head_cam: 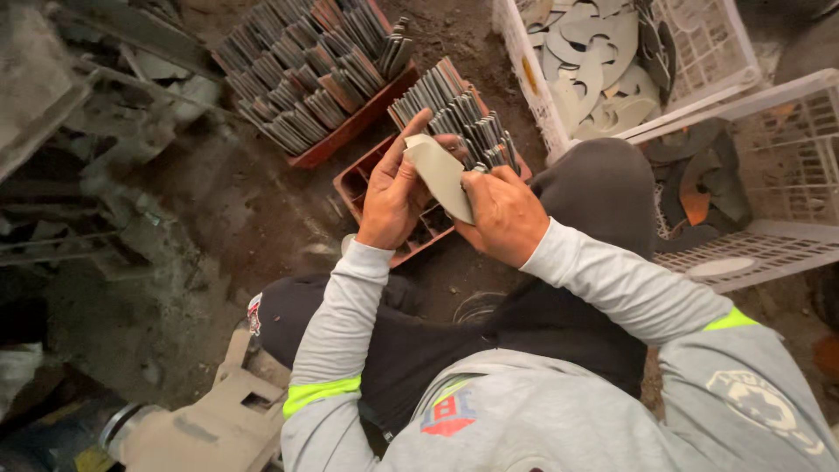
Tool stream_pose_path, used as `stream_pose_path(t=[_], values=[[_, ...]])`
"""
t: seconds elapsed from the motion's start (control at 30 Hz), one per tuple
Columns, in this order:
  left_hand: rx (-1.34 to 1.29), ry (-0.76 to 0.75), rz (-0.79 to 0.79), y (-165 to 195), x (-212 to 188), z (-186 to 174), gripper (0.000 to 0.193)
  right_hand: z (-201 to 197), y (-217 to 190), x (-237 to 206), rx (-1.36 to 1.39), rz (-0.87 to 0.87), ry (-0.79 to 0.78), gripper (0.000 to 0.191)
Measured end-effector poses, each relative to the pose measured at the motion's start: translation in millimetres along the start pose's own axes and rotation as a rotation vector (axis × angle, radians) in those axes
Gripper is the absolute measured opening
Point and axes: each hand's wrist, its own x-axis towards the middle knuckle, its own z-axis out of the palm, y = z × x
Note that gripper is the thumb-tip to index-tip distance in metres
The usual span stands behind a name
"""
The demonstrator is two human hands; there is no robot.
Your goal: The person sits on the ground and repeatedly picks up flat metal pieces from a white crate, then places them into a red crate with compartments. The person handles the pieces one at a time, transferring them between the two containers.
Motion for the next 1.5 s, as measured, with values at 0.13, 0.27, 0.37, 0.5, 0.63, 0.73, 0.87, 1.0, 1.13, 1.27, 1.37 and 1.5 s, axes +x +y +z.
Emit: stream_pose_path(t=[0.13,0.27,0.37,0.5,0.63,0.73,0.87,1.0,1.13,1.27,1.37,1.5], values=[[-0.025,0.026,0.035,1,-9,-4,0.053,7,-6,-7,0.025,0.030,0.063,0.059],[0.073,0.042,0.074,-3,-10,-1,0.052,13,-6,-10,-0.037,0.072,0.066,0.049],[0.171,0.037,0.095,-4,-10,1,0.051,18,-2,-12,-0.101,0.081,0.008,0.043],[0.215,0.016,0.087,-2,-9,1,0.051,24,10,-16,-0.051,0.055,-0.066,0.047],[0.279,-0.055,0.060,1,-8,-4,0.051,33,21,-22,0.035,0.069,-0.075,0.050],[0.373,-0.094,0.096,-1,-7,-8,0.048,36,25,-24,0.112,0.123,-0.128,0.053],[0.305,0.085,0.134,-11,-3,-14,0.038,30,26,-24,0.261,0.096,-0.096,0.051],[0.160,0.386,0.122,-19,3,-20,0.037,20,19,-20,0.328,0.233,-0.006,0.064],[0.040,0.431,0.098,-23,0,-22,0.038,15,15,-14,0.395,0.165,0.015,0.047],[0.093,0.381,0.087,-19,-9,-21,0.040,10,18,-14,0.428,0.290,0.005,0.033],[0.233,0.381,0.105,-17,-11,-18,0.039,8,25,-16,0.791,0.454,-0.031,0.031],[0.266,0.352,0.129,-13,-12,-15,0.039,9,31,-19,1.095,0.541,-0.019,0.034]])
